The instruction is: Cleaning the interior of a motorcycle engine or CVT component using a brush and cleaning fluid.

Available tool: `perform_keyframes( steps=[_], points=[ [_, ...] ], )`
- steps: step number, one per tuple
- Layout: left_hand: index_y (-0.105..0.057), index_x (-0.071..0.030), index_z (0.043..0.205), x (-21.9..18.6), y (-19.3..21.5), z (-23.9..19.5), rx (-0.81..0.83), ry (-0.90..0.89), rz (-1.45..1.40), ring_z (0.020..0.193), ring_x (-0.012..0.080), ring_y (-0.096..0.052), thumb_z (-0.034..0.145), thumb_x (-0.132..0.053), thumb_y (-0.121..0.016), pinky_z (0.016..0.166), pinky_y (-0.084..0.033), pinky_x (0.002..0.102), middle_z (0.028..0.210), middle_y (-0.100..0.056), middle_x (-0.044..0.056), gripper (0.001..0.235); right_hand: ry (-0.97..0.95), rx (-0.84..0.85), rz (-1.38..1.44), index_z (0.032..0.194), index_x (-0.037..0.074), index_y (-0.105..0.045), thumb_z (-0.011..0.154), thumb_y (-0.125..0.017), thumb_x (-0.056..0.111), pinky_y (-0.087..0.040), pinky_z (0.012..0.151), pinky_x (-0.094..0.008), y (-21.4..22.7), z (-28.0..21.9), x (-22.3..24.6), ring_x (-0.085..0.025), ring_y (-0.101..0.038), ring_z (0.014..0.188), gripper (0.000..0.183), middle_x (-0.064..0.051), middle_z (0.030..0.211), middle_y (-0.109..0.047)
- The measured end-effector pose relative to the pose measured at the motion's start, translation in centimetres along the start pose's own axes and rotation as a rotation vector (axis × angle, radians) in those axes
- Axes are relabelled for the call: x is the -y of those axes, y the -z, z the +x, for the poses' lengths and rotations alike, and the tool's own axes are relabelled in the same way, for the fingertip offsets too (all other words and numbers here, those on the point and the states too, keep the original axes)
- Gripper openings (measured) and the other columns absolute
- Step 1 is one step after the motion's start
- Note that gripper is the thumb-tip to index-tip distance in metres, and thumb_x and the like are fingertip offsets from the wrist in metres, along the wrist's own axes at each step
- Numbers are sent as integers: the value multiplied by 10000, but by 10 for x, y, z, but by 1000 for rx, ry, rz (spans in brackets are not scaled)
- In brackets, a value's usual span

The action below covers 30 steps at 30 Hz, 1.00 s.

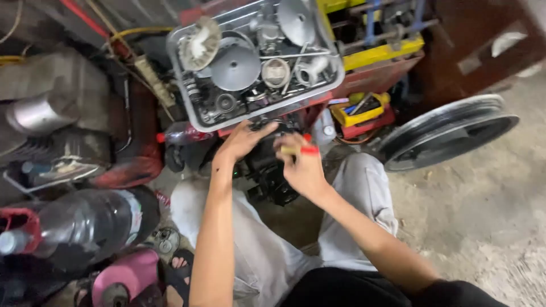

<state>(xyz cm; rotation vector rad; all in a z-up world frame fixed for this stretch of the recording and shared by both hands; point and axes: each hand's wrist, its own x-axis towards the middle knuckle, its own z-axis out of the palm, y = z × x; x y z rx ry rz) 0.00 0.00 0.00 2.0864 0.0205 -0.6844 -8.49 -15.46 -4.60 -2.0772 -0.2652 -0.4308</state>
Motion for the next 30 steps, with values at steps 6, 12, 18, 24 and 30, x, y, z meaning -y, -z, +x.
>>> perform_keyframes(
  steps=[6, 12, 18, 24, 30],
  points=[
    [-514, 31, 1447, -7, -13, 4, 32, 94, -14, 1383, 351, -543, 653, -806, -709, 1184, -412, 461, 1393, -612, 278, 1170, 113, 1, 168, 717, 66, -673, 836, -757, -61, -561, 882, -424, 11, 10, -23, -374, -728, 862, 193, -116, 850, -726],
    [-630, 3, 1369, 16, -6, 9, 36, 10, -101, 1336, 395, -569, 682, -796, -734, 1073, -493, 477, 1347, -646, 256, 1059, -10, 46, 136, 931, 105, -739, 869, -726, -44, -560, 833, -439, 16, -10, 18, -383, -721, 846, 162, -123, 861, -712],
    [-485, 87, 1438, -2, -15, 3, -6, 58, -69, 1409, 441, -485, 649, -871, -659, 1168, -403, 515, 1449, -534, 336, 1253, -68, 26, 117, 969, 106, -737, 872, -765, -37, -527, 843, -413, 26, 8, -16, -289, -700, 821, 175, -80, 854, -703],
    [-668, -14, 1328, 29, -3, 12, 35, -33, -126, 1265, 382, -627, 694, -776, -749, 1007, -546, 458, 1291, -681, 245, 994, 87, 68, 117, 885, 116, -751, 834, -773, -38, -553, 859, -425, 17, -16, 6, -363, -729, 840, 163, -79, 873, -753],
    [-495, 85, 1426, 26, -12, 20, -24, 21, -66, 1393, 449, -493, 635, -914, -662, 1162, -408, 504, 1427, -540, 340, 1286, 153, -13, 137, 742, 33, -598, 888, -770, -66, -511, 838, -461, 23, -2, -3, -400, -686, 823, 247, -151, 894, -715]
  ],
)
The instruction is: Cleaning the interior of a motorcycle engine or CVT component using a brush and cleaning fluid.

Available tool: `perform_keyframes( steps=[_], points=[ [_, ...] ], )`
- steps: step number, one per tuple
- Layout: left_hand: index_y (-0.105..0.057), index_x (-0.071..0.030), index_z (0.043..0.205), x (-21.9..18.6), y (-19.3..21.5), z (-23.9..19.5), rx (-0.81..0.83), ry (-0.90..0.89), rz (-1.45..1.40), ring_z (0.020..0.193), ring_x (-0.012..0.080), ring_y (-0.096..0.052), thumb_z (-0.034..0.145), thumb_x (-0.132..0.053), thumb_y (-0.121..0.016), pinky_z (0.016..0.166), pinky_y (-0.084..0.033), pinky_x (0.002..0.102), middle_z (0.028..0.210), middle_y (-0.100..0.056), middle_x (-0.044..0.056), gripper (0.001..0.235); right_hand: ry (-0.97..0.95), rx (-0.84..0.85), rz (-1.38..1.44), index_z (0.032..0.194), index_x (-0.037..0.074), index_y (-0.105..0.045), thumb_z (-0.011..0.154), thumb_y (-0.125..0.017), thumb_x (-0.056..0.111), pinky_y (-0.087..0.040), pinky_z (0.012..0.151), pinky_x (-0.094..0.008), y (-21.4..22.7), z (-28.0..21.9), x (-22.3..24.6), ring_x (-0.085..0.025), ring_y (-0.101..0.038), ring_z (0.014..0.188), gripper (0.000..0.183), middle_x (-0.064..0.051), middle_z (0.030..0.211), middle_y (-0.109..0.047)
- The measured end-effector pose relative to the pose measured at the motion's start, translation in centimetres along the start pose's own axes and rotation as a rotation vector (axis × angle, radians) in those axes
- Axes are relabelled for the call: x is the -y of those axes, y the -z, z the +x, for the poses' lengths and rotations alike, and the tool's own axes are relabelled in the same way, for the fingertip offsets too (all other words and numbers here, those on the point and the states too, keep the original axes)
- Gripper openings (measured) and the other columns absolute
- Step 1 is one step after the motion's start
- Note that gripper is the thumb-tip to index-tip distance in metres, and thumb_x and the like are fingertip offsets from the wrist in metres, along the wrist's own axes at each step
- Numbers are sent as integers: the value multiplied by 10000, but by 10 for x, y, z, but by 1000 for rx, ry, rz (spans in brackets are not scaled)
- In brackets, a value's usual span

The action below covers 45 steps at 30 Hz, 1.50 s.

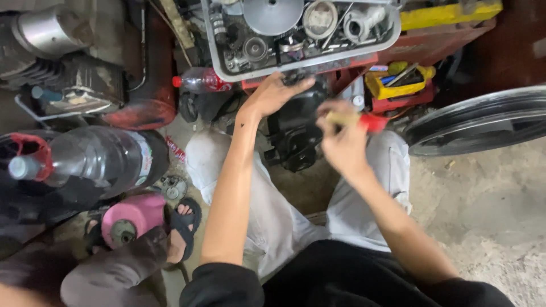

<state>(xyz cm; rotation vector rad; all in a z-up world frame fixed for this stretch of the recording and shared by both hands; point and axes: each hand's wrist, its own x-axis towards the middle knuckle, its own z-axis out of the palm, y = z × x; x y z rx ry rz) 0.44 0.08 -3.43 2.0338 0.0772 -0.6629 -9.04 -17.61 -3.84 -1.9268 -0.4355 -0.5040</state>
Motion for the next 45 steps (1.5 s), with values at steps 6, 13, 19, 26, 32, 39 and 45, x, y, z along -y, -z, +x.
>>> perform_keyframes(
  steps=[6, 13, 19, 26, 32, 39, 45],
  points=[
    [-782, -52, 1057, 14, 10, -1, 29, -150, -87, 1071, 342, -725, 705, -702, -795, 877, -555, 422, 1031, -764, 194, 740, -305, 194, 110, 884, 125, -776, 761, -846, -7, -537, 848, -389, 13, -41, -2, -270, -736, 845, 193, -60, 847, -747],
    [-748, 19, 1148, 8, 6, -25, -106, -174, -48, 1104, 391, -710, 748, -789, -692, 912, -551, 463, 1082, -749, 243, 903, -333, -10, 258, 1051, 36, -612, 1038, -595, 89, -423, 1003, -385, 45, -28, -34, -242, -545, 1021, 57, -122, 1038, -594],
    [-433, -172, 506, 9, -11, -45, -360, -521, -96, 442, 169, -471, 911, -688, -591, 569, -374, 294, 430, -409, 22, 675, -324, -3, 312, 1299, 39, -649, 1036, -557, -9, -382, 1074, -393, -2, -34, -107, -216, -517, 1139, 282, -110, 1230, -636],
    [-446, -226, 638, 25, -30, -67, -682, -485, 148, 575, 253, -568, 986, -712, -345, 573, -454, 365, 559, -468, 27, 606, -450, -34, 325, 1162, 45, -678, 1085, -656, 133, -446, 846, -311, -15, -29, -94, -123, -505, 892, 118, -18, 964, -607],
    [-613, -37, 1150, 42, -48, -78, -691, -157, -22, 1194, 474, -572, 1076, -555, -295, 1015, -442, 553, 1166, -604, 307, 612, -482, 17, 161, 868, 90, -644, 1121, -632, 175, -343, 646, -300, -17, -40, -119, -108, -436, 657, 267, 23, 696, -496],
    [-236, 152, 1552, 54, -61, -90, -563, -309, -336, 1424, 557, -365, 1055, -628, -284, 1192, -312, 608, 1519, -355, 447, 926, -547, -49, 190, 889, 80, -665, 1090, -641, 196, -353, 652, -312, -31, -31, -83, -145, -443, 708, 233, 13, 745, -491],
    [-341, 152, 1480, 107, -88, -52, -729, -561, -202, 1252, 536, -555, 992, -694, -442, 1061, -458, 594, 1332, -555, 419, 982, -563, -87, 228, 961, 105, -681, 1101, -609, 279, -390, 703, -289, -33, -35, -72, -139, -481, 776, 236, 17, 809, -536]
  ],
)
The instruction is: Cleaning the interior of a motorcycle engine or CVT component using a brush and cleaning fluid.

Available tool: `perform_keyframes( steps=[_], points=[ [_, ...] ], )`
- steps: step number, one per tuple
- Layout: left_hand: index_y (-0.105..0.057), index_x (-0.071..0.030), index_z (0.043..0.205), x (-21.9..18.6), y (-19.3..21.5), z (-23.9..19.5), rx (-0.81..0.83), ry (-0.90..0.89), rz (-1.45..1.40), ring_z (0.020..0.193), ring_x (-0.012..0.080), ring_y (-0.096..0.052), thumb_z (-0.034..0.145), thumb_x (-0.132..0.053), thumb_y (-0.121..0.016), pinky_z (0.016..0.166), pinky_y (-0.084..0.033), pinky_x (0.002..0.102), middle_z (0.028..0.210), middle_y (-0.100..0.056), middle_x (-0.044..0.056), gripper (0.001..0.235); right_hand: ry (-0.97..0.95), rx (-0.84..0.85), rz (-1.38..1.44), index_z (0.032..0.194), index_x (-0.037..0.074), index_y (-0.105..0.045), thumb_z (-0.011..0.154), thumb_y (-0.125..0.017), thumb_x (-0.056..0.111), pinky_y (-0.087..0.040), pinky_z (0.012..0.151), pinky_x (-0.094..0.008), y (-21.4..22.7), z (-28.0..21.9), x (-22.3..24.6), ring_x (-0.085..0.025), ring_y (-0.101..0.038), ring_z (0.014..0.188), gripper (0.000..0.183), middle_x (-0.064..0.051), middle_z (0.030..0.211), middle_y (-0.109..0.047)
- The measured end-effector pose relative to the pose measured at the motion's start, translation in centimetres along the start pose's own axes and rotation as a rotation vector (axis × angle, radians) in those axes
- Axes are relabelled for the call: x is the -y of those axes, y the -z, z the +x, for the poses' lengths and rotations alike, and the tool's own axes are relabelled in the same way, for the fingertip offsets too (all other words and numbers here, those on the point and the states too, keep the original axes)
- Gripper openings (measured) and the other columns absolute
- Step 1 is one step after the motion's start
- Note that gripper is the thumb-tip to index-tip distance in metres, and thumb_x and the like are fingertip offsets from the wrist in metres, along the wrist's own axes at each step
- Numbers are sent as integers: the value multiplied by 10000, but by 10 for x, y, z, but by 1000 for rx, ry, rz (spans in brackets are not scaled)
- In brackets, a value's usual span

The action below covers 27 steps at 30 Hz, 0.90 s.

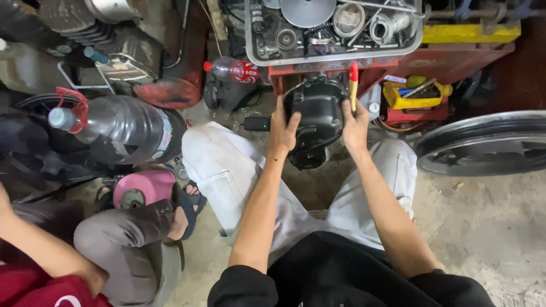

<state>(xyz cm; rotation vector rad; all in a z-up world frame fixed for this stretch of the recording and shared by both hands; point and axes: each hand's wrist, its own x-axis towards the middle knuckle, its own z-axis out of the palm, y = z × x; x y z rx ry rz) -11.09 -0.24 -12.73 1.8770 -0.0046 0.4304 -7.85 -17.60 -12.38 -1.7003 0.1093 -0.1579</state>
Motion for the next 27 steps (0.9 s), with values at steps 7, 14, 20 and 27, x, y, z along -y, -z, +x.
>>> perform_keyframes(
  steps=[7, 14, 20, 27],
  points=[
    [-503, 100, 1349, -14, -6, 3, -80, 38, 81, 993, 467, -710, 944, -670, -419, 803, -582, 522, 1055, -686, 339, 875, -41, -41, -39, 1100, 92, -709, 1106, -614, 341, -425, 787, -312, 7, 9, -49, -175, -521, 862, 267, -20, 910, -583],
    [-473, 104, 1413, -18, -1, 10, -43, 169, 38, 988, 477, -707, 987, -673, -401, 740, -589, 509, 1061, -677, 370, 890, -71, -47, -120, 1182, 63, -725, 1102, -609, 416, -483, 835, -372, 7, 13, -36, -193, -598, 898, 381, -75, 939, -658],
    [-494, 100, 1397, -24, 1, 13, 7, 214, 70, 1010, 491, -700, 989, -644, -409, 804, -584, 542, 1060, -684, 375, 853, -120, -55, -180, 1188, 81, -733, 1102, -600, 470, -484, 871, -403, 11, 21, -78, -233, -641, 943, 419, -102, 953, -680],
    [-410, 105, 1492, -10, -3, 21, 35, 348, 94, 1199, 439, -663, 995, -739, -285, 1020, -510, 525, 1265, -637, 366, 987, -119, -68, -174, 1184, 33, -723, 1103, -600, 452, -477, 908, -444, 1, 18, -68, -268, -642, 1002, 443, -142, 983, -684]
  ],
)
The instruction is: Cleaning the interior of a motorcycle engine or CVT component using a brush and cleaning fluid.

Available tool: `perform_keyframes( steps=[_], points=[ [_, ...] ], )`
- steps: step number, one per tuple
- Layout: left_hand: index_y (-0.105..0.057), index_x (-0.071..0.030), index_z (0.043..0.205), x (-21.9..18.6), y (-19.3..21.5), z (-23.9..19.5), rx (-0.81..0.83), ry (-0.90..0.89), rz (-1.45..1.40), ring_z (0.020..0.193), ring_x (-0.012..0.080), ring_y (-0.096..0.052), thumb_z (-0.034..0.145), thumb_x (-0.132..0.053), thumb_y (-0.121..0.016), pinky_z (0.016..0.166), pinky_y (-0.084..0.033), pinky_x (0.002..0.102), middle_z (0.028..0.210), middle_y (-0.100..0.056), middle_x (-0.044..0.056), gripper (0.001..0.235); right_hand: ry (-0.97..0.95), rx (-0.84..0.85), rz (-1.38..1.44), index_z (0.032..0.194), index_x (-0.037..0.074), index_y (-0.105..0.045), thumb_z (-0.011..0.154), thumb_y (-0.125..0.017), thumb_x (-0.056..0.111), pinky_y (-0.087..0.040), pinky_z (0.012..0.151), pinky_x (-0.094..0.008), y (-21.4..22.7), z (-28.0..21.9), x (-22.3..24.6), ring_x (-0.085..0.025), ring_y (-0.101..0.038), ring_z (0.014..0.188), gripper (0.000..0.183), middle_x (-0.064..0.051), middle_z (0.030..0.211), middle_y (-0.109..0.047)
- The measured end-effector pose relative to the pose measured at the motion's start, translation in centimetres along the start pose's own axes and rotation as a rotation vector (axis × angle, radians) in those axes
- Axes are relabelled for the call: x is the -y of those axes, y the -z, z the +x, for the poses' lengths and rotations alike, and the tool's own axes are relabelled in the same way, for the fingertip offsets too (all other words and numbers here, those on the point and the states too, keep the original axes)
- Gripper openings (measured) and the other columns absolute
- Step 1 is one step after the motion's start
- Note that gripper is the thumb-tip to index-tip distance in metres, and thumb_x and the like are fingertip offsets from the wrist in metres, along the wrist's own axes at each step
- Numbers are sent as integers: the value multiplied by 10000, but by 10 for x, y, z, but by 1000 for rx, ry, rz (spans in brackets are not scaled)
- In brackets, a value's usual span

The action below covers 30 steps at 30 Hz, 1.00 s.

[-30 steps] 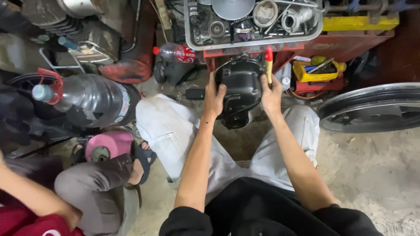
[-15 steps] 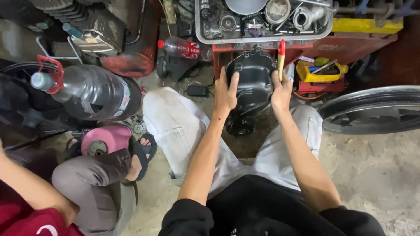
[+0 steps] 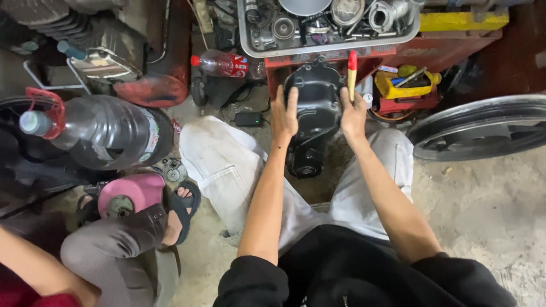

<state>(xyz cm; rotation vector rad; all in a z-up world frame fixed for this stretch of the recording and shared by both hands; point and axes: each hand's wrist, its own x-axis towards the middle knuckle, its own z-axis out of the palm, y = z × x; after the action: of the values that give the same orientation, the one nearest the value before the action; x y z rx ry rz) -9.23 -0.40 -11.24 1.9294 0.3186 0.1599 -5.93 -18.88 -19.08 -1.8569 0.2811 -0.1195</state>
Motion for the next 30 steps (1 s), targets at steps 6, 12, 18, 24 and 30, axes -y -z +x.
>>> perform_keyframes(
  steps=[6, 12, 18, 24, 30],
  points=[
    [-462, 121, 1438, -9, 13, 3, -30, -32, -10, 1087, 508, -673, 1027, -661, -284, 922, -549, 551, 1160, -658, 399, 902, 74, 21, 82, 1095, 66, -740, 1121, -590, 375, -472, 785, -366, -11, -8, 31, -169, -562, 842, 345, -56, 856, -617],
    [-441, 128, 1453, -22, 22, -2, 2, -20, -14, 1184, 506, -633, 1030, -659, -245, 1002, -513, 552, 1257, -616, 410, 915, 100, 52, 109, 1067, 63, -717, 1124, -584, 352, -459, 792, -362, -8, -16, 44, -159, -528, 832, 323, -35, 849, -591],
    [-513, 55, 1418, -5, 20, 1, 4, -28, -96, 1240, 517, -571, 1058, -603, -287, 1058, -466, 580, 1319, -591, 380, 784, 104, 64, 45, 991, 84, -698, 1105, -632, 334, -425, 706, -344, -5, -10, 39, -177, -515, 770, 282, -24, 797, -546],
    [-464, 20, 1509, -7, 19, -2, -40, 19, -182, 1400, 408, -496, 1103, -579, -189, 1180, -388, 488, 1498, -512, 294, 775, 97, 59, 1, 940, 101, -693, 1104, -639, 339, -418, 667, -336, 0, -11, 31, -160, -516, 733, 294, -22, 744, -543],
    [-424, 16, 1545, -12, 20, -4, 0, 180, -189, 1464, 437, -397, 1065, -654, -231, 1243, -275, 520, 1558, -438, 295, 846, 107, 26, -51, 894, 91, -674, 1089, -652, 327, -424, 657, -369, -1, -16, 36, -204, -534, 720, 307, -69, 707, -540]
  ],
)
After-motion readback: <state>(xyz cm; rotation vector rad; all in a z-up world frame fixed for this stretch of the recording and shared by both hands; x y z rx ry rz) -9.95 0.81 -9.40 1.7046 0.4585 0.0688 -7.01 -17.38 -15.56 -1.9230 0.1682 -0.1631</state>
